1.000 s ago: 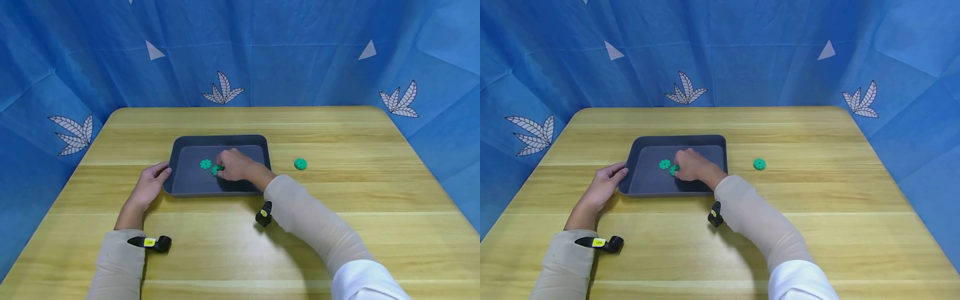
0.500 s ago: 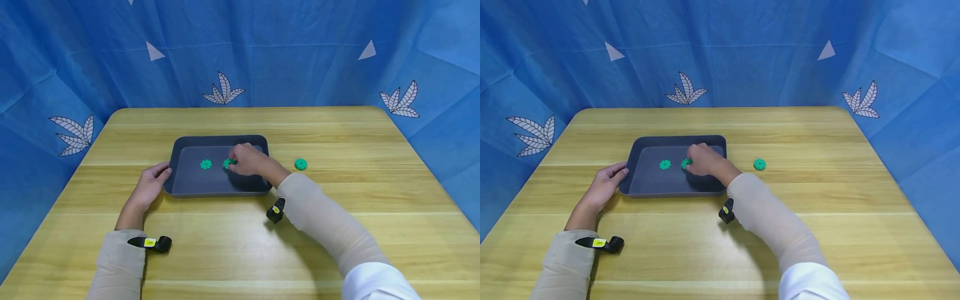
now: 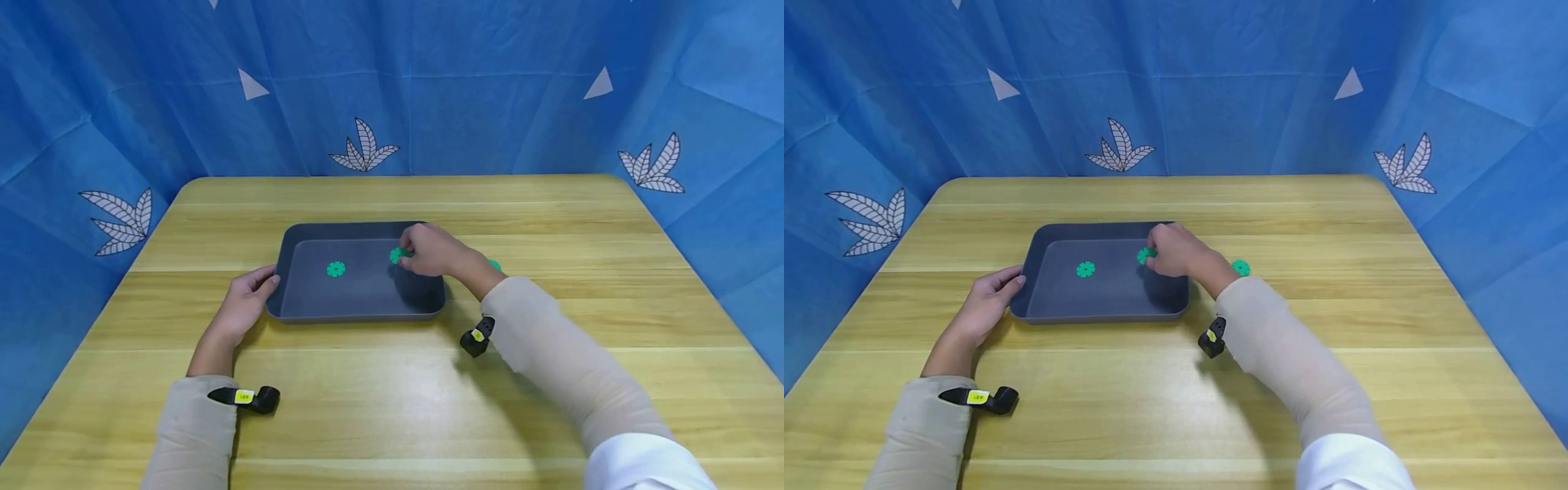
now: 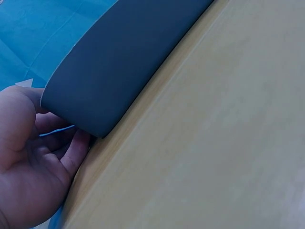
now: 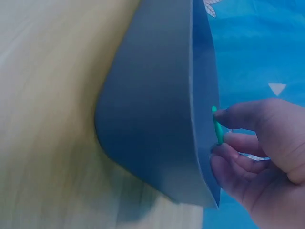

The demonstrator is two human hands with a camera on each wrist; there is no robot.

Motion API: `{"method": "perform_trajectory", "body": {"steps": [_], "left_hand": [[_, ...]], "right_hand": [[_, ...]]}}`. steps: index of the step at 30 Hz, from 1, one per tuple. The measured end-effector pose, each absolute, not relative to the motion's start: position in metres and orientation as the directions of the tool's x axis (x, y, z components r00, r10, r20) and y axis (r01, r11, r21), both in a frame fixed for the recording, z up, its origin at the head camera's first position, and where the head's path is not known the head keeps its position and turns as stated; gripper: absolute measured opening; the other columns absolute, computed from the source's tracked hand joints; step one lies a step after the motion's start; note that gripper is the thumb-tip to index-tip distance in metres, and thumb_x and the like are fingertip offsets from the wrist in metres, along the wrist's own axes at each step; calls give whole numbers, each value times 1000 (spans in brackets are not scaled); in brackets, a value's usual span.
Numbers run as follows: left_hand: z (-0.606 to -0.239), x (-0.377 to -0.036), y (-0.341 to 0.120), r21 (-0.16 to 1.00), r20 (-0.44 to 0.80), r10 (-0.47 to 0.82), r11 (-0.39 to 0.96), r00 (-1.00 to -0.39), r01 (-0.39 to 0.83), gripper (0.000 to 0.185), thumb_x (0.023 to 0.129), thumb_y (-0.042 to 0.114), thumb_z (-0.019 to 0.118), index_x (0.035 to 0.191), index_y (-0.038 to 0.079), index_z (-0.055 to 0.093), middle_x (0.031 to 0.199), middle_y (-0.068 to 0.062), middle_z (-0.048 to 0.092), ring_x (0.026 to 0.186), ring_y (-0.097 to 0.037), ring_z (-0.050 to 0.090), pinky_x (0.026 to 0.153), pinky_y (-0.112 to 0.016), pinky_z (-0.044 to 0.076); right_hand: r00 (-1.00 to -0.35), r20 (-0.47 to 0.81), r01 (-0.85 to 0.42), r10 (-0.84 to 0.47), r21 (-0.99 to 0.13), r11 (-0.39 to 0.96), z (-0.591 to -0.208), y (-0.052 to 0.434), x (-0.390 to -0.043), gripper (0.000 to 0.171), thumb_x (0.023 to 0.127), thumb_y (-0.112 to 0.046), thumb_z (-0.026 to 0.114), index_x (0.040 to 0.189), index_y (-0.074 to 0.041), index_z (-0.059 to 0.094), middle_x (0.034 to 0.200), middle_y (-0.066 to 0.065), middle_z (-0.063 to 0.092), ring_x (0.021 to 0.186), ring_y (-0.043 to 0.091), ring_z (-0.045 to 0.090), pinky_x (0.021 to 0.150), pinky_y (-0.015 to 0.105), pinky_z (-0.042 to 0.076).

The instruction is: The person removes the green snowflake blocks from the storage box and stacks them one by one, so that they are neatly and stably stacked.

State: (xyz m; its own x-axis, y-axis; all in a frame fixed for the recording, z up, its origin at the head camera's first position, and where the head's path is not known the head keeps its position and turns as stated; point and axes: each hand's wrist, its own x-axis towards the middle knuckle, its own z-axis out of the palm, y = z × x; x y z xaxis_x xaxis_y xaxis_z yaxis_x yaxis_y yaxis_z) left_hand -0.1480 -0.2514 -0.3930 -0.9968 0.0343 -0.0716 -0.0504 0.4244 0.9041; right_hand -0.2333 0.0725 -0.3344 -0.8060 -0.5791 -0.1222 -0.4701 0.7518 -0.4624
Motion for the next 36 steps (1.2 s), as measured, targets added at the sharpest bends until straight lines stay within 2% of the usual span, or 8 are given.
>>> {"method": "perform_trajectory", "body": {"steps": [1,4,8,21,36], "left_hand": [[-393,-148,-251,905,-72,34,422,-997,-51,50,99,27,40,138,-4,36,138,-22,42,127,-30,41,106,-42,34],[-393,-148,-251,909,-73,32,413,-997,-53,50,99,27,40,138,-4,36,138,-22,42,127,-30,42,106,-42,34],[-391,-148,-249,910,-73,33,412,-997,-53,50,99,26,40,139,-4,36,140,-23,40,129,-31,38,108,-43,32],[-392,-148,-251,904,-81,33,423,-996,-60,51,99,26,40,138,-6,35,140,-24,39,131,-32,36,109,-44,30],[-392,-148,-252,904,-80,37,425,-996,-57,52,99,27,40,139,-5,34,142,-23,36,133,-32,33,109,-45,29]], "right_hand": [[-813,-126,-460,-568,-459,760,-333,75,-234,28,88,-21,61,106,-1,61,93,6,63,70,15,53,70,27,46],[-825,-139,-438,-548,-456,775,-330,82,-235,33,88,-22,61,112,1,59,106,11,63,88,19,59,80,33,50],[-843,-144,-409,-518,-453,792,-328,95,-236,35,88,-21,60,114,2,58,109,13,63,100,23,59,85,36,50],[-888,-139,-348,-439,-421,838,-329,130,-239,39,89,-24,59,119,0,57,112,13,62,105,26,57,90,40,48],[-904,-134,-326,-407,-399,857,-337,171,-235,40,88,-22,58,117,6,57,113,21,60,107,32,56,90,46,47]]}}
